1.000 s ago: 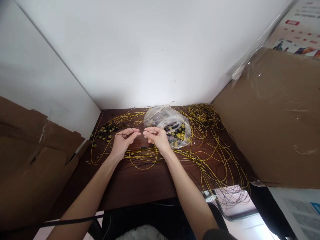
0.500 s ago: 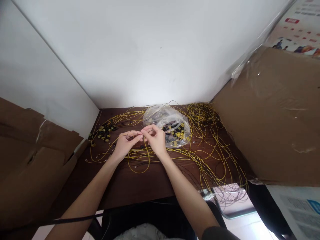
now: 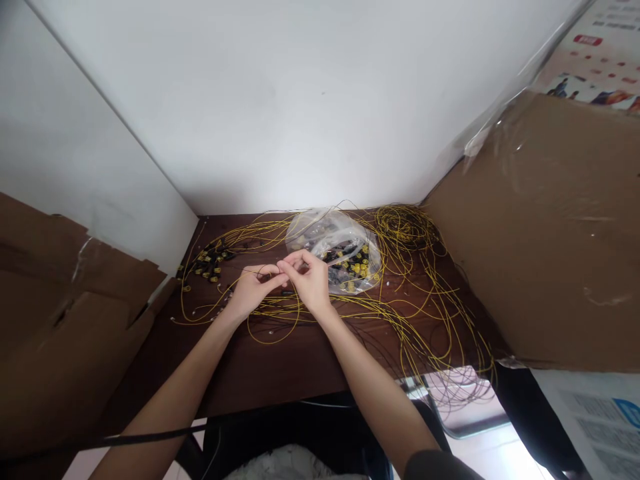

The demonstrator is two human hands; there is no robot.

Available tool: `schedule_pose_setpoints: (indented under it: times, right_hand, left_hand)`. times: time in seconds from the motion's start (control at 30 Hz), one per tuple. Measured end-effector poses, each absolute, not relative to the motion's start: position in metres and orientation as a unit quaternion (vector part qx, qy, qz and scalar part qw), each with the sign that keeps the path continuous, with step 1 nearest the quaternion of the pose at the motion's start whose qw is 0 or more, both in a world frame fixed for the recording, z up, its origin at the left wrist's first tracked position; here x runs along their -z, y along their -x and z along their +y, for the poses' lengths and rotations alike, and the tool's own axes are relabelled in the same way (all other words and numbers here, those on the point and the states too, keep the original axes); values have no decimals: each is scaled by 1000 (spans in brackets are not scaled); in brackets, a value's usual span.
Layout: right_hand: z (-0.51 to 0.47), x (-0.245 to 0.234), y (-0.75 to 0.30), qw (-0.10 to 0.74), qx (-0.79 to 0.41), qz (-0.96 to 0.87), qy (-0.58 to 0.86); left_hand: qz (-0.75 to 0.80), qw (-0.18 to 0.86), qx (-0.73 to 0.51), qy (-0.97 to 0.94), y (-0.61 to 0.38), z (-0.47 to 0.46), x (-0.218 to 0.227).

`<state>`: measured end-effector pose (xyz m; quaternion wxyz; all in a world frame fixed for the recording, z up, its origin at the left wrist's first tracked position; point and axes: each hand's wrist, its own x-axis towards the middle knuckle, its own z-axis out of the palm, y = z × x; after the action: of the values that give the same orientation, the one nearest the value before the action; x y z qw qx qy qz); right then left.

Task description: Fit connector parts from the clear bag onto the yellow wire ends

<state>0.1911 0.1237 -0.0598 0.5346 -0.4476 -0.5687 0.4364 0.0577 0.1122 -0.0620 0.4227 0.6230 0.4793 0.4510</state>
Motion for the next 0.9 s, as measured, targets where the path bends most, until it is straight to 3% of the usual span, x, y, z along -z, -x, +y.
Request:
schedule_pose_setpoints:
  times: [0.43, 0.9]
  right_hand:
    - [133, 67, -199, 483, -510, -594, 394]
    - [130, 62, -195, 499, -538, -546, 403]
  left_hand:
    - [494, 405, -451, -624, -55, 113, 63]
    - [495, 373, -442, -648, -57, 113, 61]
